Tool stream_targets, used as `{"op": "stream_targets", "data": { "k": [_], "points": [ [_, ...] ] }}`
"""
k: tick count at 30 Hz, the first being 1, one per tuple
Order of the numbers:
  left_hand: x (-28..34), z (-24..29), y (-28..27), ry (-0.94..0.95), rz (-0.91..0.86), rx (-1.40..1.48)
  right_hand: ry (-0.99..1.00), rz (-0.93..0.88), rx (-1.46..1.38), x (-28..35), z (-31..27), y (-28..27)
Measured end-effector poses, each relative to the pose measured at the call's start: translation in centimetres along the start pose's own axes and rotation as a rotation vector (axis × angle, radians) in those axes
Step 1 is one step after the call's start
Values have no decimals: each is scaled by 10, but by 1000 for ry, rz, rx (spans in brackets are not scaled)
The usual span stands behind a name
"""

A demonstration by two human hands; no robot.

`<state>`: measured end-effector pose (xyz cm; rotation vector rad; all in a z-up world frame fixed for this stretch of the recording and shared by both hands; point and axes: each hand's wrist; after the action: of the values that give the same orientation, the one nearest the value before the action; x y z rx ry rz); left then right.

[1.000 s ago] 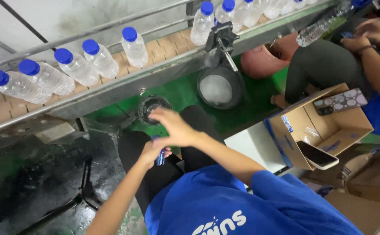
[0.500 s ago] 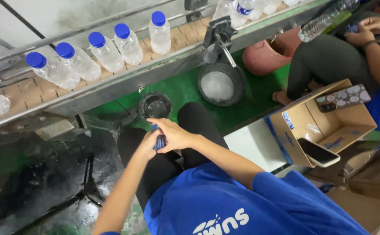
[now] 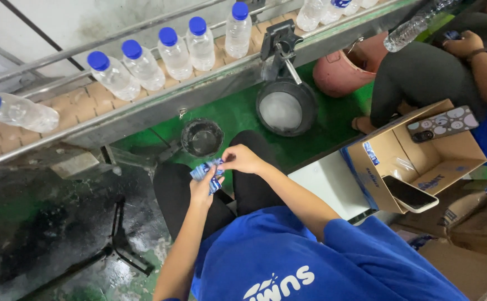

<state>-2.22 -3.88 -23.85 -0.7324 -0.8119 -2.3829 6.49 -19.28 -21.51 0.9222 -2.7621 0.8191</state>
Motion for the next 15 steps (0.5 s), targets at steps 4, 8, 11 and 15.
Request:
{"op": "stream_targets", "data": {
  "k": [4, 8, 11, 15],
  "points": [
    [-5, -11, -6, 12, -71, -82, 32, 70, -669, 8, -57, -28],
    [-14, -24, -15, 4, -102, -210, -412, 375, -370, -10, -145, -125],
    [7, 4, 9, -22, -76, -292, -772, 599, 237, -37, -194, -195],
    [6, 6, 11, -16, -70, -253, -760, 490, 413, -85, -210, -233]
  ]
}}
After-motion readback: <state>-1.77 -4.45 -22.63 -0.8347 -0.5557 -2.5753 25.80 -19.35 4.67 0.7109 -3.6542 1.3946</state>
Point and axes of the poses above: each hand's wrist, its own x-axis away from the middle knuckle, its own y-axis out of the palm, z = x × y, and after that the axes turned 2 degrees about y, right-handed
